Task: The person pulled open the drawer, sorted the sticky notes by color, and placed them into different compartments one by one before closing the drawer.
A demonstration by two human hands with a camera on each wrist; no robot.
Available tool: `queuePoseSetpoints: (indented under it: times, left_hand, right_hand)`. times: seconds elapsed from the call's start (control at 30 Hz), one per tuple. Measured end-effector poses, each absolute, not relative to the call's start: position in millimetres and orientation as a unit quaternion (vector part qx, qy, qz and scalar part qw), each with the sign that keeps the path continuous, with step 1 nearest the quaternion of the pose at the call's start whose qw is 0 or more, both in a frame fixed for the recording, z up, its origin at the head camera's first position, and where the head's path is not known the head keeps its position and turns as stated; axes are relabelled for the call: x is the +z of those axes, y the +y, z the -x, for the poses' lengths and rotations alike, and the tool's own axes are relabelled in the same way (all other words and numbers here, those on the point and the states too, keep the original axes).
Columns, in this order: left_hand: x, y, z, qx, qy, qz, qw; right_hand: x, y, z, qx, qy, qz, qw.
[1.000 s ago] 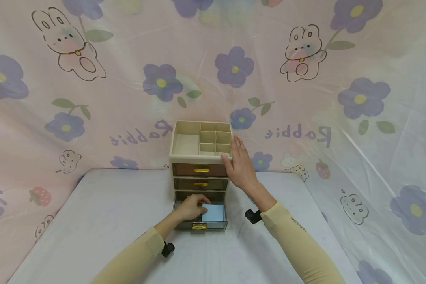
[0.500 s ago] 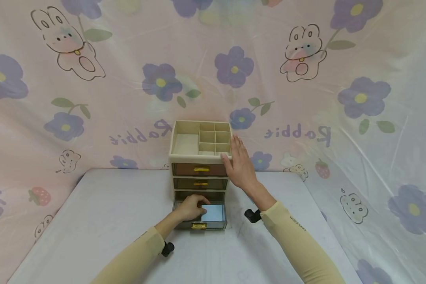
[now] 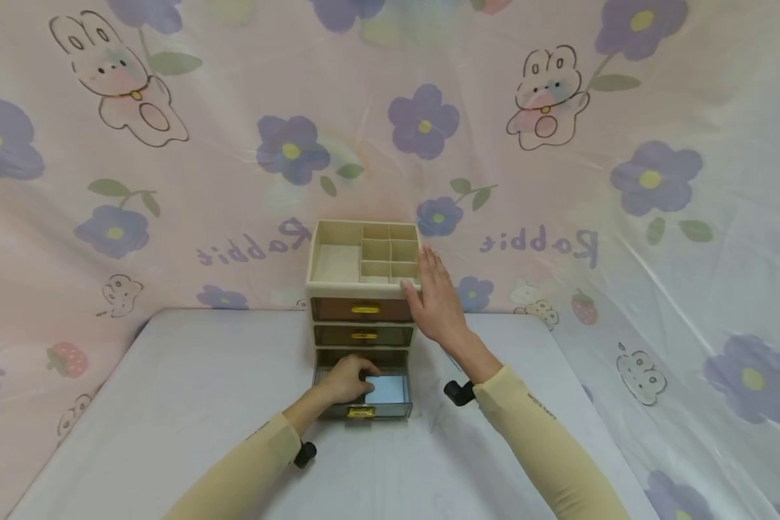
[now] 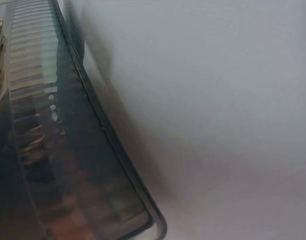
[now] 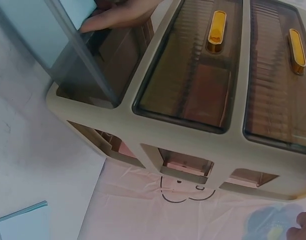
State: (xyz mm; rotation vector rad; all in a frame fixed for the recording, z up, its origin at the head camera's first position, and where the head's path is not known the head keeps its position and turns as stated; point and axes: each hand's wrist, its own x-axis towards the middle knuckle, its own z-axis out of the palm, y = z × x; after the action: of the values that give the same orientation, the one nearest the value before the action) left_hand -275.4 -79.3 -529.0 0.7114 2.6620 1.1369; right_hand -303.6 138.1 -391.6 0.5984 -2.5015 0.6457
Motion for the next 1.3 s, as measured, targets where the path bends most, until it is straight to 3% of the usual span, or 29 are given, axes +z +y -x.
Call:
queuePoseSetpoints:
  times: [0.53, 0.83, 1.03, 1.3]
  left_hand:
    - [-524.2, -81.5, 278.9, 0.334, 0.905, -0.257, 0.060]
    - [-507.4, -91.7, 260.7, 0.338, 0.902, -0.265, 0.042]
    - [-484.8, -99.6, 241.3, 0.306, 0.910, -0.276, -0.051]
    - [-456.2, -121.0, 224.9, 0.239, 0.890, -0.305, -0.241]
  right_hand:
    - [-385.6, 140.3, 297.9, 0.270, -0.902, -0.218, 0.257]
    - [-393.4, 153.4, 285.7, 0.308, -0.866, -0.229, 0.322]
    - [-402.6, 168.3, 277.9, 0.320, -0.824, -0.244, 0.398]
    - [-425.7, 197.0, 271.5, 0.326, -0.799, -0.229, 0.450]
